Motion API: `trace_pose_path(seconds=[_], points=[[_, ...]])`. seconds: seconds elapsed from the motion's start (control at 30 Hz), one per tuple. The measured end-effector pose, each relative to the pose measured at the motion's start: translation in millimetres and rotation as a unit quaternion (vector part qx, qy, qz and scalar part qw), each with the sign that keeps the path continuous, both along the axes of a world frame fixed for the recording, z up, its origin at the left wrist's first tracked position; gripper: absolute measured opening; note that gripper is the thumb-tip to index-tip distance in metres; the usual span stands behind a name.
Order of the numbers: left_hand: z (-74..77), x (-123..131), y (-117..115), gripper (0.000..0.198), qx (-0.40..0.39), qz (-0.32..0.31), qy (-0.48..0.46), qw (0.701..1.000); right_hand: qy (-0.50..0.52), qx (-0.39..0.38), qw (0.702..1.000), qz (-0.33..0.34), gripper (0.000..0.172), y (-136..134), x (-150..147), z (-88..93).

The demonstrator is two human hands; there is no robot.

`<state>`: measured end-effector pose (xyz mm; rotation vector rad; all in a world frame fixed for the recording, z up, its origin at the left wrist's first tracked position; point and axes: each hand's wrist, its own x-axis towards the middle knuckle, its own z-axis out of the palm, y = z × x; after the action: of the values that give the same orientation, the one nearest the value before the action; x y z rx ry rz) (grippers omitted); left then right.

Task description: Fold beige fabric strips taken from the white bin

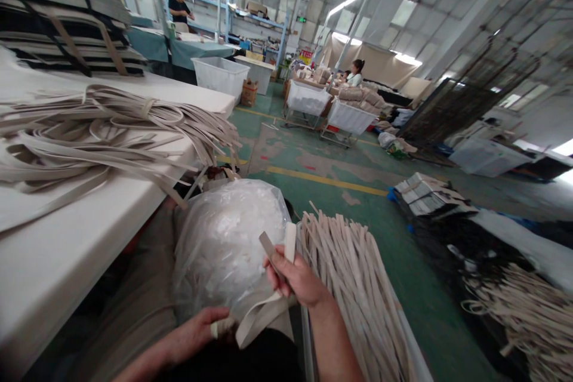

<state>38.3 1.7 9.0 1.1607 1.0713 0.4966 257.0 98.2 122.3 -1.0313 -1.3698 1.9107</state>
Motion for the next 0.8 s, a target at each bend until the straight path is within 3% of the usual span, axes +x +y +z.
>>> trace_pose_path(seconds=[0.17,0.3,0.47,0.6,0.8], points=[[-36.8,-8.4,28.1,0.045,0.064,0.110,0.136,0.982,-0.092,-0.009,0.990,-0.108,0.045,-4.8,55.2,2.3],[-54.9,-8.3,52.7,0.058,0.100,0.123,0.227,0.961,-0.096,-0.011,0.979,-0.181,0.045,-17.9,95.3,13.3],[-75.6,-5.5,66.5,0.015,0.105,0.090,0.267,0.954,-0.019,-0.042,0.985,-0.167,0.045,-29.2,94.2,8.4],[-71.0,-27.1,61.3,0.020,0.116,0.103,0.261,0.953,0.009,-0.086,0.986,-0.144,0.043,-30.8,65.0,-21.5],[-43.0,-63.8,30.1,0.027,0.086,0.162,0.226,0.957,0.066,-0.185,0.977,-0.085,0.043,-29.3,16.5,-63.9]])
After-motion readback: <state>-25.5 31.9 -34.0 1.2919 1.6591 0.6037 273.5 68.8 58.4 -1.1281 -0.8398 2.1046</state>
